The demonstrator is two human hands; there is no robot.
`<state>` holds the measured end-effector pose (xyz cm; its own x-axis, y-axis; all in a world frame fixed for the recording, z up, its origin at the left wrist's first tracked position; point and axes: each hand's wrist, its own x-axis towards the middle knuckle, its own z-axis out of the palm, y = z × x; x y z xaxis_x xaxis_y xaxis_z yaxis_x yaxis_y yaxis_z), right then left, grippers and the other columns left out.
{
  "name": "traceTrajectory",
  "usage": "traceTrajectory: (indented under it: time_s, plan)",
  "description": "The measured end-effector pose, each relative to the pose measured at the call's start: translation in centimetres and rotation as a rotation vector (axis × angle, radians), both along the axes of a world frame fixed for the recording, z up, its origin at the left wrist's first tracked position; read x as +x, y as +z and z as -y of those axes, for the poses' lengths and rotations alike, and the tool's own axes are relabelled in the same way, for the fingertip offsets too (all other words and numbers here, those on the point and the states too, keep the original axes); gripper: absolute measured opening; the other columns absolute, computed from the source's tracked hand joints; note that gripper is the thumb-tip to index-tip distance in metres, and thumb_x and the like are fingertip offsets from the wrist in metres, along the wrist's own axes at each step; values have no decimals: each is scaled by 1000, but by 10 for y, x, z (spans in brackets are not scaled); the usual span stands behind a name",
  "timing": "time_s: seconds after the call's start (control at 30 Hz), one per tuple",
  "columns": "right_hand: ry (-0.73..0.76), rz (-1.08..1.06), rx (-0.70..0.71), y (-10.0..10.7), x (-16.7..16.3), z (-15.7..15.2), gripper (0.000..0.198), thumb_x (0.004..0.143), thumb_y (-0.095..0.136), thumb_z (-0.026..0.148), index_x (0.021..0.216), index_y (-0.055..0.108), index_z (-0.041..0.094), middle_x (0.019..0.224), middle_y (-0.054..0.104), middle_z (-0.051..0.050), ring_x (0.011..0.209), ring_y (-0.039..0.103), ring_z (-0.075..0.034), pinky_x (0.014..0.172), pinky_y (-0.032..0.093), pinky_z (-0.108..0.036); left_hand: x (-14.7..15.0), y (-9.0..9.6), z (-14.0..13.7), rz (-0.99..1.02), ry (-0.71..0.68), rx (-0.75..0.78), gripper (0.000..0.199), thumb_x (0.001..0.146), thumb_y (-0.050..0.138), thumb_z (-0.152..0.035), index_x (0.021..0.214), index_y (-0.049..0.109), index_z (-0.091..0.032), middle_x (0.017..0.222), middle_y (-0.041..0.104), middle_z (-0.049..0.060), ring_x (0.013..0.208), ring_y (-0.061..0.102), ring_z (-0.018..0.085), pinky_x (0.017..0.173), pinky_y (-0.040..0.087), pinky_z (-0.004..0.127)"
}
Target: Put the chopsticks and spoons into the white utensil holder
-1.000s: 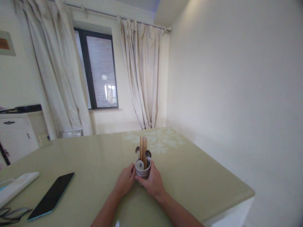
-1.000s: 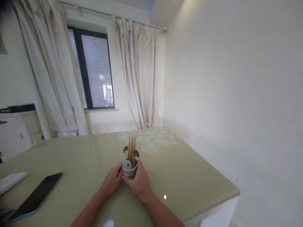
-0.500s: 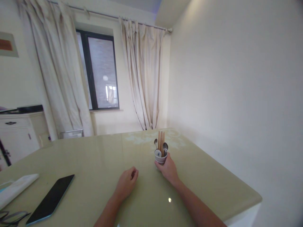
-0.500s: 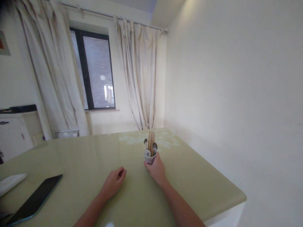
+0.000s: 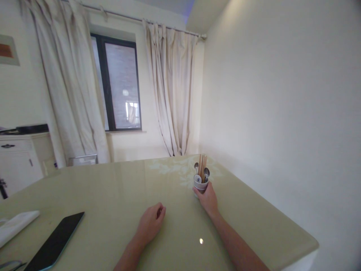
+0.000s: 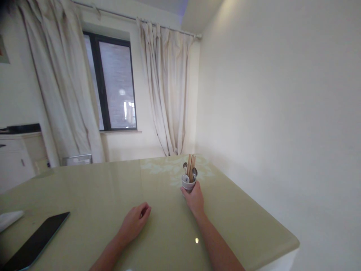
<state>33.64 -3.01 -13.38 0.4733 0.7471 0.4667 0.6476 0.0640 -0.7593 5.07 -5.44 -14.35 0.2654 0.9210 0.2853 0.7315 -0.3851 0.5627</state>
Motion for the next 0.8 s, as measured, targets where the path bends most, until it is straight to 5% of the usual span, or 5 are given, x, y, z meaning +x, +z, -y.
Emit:
traceTrajectory:
  time_s: [0.23, 0.33, 0.43, 0.6, 0.8]
  plan:
    - [-124, 53, 205, -6, 9, -1, 115, 74, 75, 74, 155, 32, 5, 143, 59, -31, 130, 58, -44, 104, 49, -54, 7, 9, 5, -139, 62, -66, 35, 103, 35, -38, 84, 59, -21, 80, 70, 5, 77, 64, 19, 70, 34, 29]
    - [-215, 273, 426, -6, 6, 7, 102, 84, 68, 74, 153, 37, 6, 138, 58, -30, 130, 54, -45, 106, 45, -60, 12, 13, 9, -190, 87, -79, 36, 104, 35, -34, 87, 63, -20, 84, 73, 5, 81, 66, 20, 70, 35, 29]
    - [-98, 541, 529, -8, -7, 20, 78, 98, 60, 58, 157, 36, 12, 135, 59, -25, 126, 55, -39, 105, 45, -56, 17, 12, 13, -252, 89, -70, 36, 106, 35, -32, 91, 66, -19, 91, 75, 7, 85, 69, 22, 70, 37, 30]
    - [289, 865, 427, -9, -26, 29, 53, 106, 52, 41, 152, 45, 17, 124, 67, -16, 117, 63, -30, 101, 48, -45, 23, 7, 19, -367, 60, -97, 36, 106, 37, -31, 97, 70, -20, 97, 77, 8, 91, 72, 23, 72, 39, 30]
    - [296, 878, 344, -3, -32, 28, 41, 108, 48, 38, 139, 57, 14, 120, 70, -16, 113, 65, -29, 100, 49, -44, 27, 6, 27, -406, 27, -110, 41, 105, 36, -29, 96, 75, -22, 96, 79, 10, 94, 74, 26, 73, 44, 32]
